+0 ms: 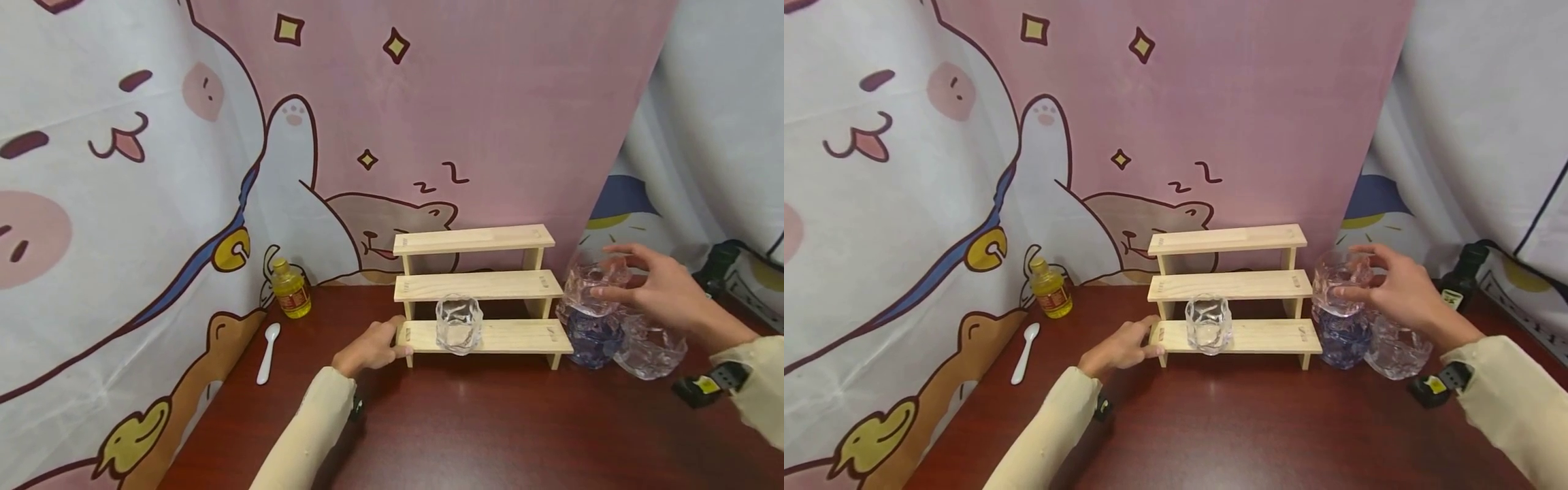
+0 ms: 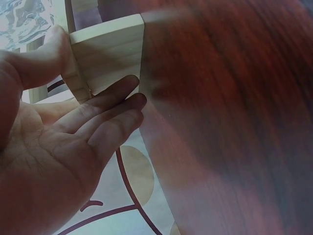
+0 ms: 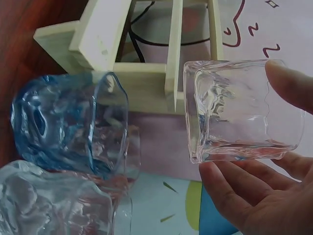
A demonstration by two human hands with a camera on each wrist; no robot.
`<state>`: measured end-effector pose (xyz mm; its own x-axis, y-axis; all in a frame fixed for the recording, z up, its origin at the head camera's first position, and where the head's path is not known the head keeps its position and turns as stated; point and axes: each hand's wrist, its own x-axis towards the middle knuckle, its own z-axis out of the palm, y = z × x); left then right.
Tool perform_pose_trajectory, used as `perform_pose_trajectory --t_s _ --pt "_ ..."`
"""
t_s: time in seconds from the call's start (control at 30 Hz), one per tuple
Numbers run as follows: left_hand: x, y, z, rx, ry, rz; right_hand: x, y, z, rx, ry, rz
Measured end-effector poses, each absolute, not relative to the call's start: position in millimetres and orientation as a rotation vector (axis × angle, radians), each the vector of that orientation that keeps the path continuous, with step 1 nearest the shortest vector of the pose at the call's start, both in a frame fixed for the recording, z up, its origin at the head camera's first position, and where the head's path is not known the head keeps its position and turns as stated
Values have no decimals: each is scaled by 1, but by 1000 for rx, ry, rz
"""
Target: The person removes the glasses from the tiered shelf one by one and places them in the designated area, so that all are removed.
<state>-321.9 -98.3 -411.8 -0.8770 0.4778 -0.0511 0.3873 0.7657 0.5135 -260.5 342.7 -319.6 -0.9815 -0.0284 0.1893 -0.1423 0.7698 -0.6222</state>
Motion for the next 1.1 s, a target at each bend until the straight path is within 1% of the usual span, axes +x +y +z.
perform_pose_trajectory --t_s 0.23,0.63,0.9,1.1 --pt "-322 -99 -412 693 2774 751 -270 348 -313 93 -2778 1008" --pt "-322 -98 -408 721 2765 756 -297 351 -300 39 -2765 960" --pt "-323 -96 -407 719 2761 737 -307 349 -296 40 -2763 1011" --pt "-321 -94 -407 720 2772 691 -324 354 -303 23 -2753 1118"
